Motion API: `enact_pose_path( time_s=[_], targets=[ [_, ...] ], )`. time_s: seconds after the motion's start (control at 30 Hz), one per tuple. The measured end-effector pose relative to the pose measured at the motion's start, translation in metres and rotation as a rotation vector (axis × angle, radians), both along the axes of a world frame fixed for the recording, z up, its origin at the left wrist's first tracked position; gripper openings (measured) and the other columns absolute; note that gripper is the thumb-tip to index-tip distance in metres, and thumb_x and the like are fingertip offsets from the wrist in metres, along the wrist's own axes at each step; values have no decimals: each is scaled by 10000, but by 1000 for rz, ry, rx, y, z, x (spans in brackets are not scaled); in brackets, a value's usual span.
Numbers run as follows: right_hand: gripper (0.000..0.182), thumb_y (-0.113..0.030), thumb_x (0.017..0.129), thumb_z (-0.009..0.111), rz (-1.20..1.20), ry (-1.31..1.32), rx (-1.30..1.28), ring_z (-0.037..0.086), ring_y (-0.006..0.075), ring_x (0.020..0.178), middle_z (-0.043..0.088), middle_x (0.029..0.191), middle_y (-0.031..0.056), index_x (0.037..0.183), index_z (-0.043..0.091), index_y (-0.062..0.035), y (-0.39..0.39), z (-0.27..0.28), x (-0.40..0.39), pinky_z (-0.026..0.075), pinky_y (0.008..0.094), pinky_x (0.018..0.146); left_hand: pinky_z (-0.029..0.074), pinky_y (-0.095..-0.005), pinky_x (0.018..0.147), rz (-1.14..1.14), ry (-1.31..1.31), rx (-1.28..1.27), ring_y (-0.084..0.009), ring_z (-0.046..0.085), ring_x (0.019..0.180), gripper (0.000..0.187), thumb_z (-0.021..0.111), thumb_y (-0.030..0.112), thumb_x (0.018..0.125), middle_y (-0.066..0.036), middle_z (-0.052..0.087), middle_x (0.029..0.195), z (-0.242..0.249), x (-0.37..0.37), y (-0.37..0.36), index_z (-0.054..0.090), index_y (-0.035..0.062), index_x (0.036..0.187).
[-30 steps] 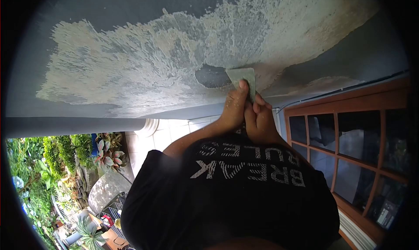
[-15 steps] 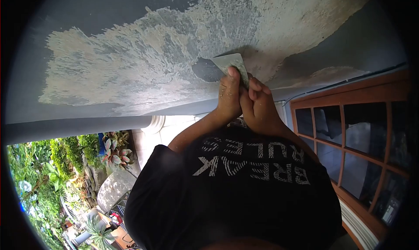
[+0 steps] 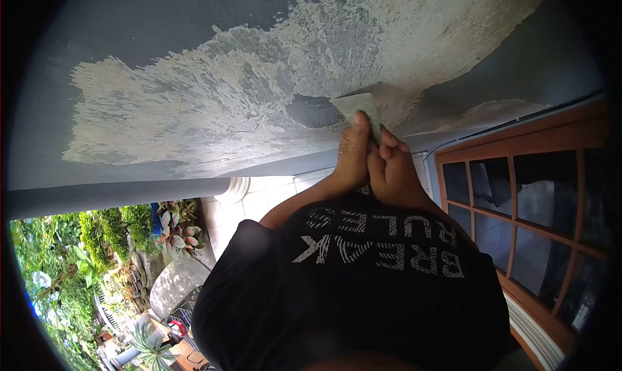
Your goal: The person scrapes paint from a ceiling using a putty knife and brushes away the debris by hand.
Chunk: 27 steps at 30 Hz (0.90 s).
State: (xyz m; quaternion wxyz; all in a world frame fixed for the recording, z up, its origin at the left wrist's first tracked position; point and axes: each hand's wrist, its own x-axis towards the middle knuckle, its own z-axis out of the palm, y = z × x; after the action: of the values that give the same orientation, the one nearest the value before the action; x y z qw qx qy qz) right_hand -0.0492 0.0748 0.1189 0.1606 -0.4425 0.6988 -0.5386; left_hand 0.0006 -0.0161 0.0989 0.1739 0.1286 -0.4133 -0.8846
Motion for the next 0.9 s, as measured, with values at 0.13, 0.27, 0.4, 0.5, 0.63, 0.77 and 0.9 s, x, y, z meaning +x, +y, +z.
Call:
enact_pose_path(
  time_s=[0.13, 0.27, 0.4, 0.5, 0.63, 0.77, 0.9],
  targets=[
    [99, -41, 849, 485, 54, -23, -6, 507, 237, 647, 452, 727, 125, 889, 475, 49, -6, 0, -1, 412, 335, 605, 461, -349, 755, 42, 96, 31, -252, 592, 758, 641, 243, 611, 904, -65, 472, 601, -6, 2, -2, 519, 63, 722],
    [98, -50, 855, 488, -11, -40, 6, 505, 238, 649, 451, 726, 124, 869, 465, 45, 4, -11, 3, 409, 331, 599, 460, -339, 747, -5, 41, -49, -259, 603, 777, 637, 229, 584, 920, -57, 460, 578, -5, 2, -5, 518, 59, 703],
    [100, -51, 853, 487, 17, -38, 42, 503, 237, 654, 443, 719, 124, 824, 442, 34, -4, -6, 1, 409, 331, 605, 463, -343, 744, 13, 21, -31, -263, 614, 791, 636, 228, 573, 925, -58, 465, 576, -8, 1, -5, 521, 55, 698],
    [98, -53, 854, 481, 49, -91, 6, 503, 237, 657, 440, 717, 124, 825, 446, 34, 2, -14, -3, 409, 333, 612, 482, -324, 691, 10, 3, -15, -262, 629, 776, 664, 253, 570, 925, -78, 503, 602, -9, 2, 1, 545, 11, 719],
    [96, -53, 854, 480, 0, -16, 24, 516, 251, 659, 447, 721, 129, 840, 457, 40, -2, -2, 0, 416, 339, 614, 469, -357, 750, 3, 35, 19, -259, 602, 803, 640, 226, 588, 918, -61, 484, 605, -12, -1, -2, 514, 60, 697],
    [107, -58, 848, 489, 37, -37, 53, 534, 281, 670, 463, 730, 147, 833, 459, 44, 2, 1, -4, 425, 352, 620, 465, -359, 763, 25, 63, 70, -250, 597, 794, 629, 222, 599, 913, -51, 465, 611, -5, 0, 4, 513, 81, 708],
    [122, -64, 846, 490, 22, -25, 23, 538, 288, 675, 475, 737, 157, 827, 462, 53, 4, -2, -4, 424, 360, 618, 488, -352, 717, 33, 57, 7, -266, 622, 759, 662, 242, 569, 927, -69, 479, 604, -6, -4, 1, 541, 9, 740]
  ],
)
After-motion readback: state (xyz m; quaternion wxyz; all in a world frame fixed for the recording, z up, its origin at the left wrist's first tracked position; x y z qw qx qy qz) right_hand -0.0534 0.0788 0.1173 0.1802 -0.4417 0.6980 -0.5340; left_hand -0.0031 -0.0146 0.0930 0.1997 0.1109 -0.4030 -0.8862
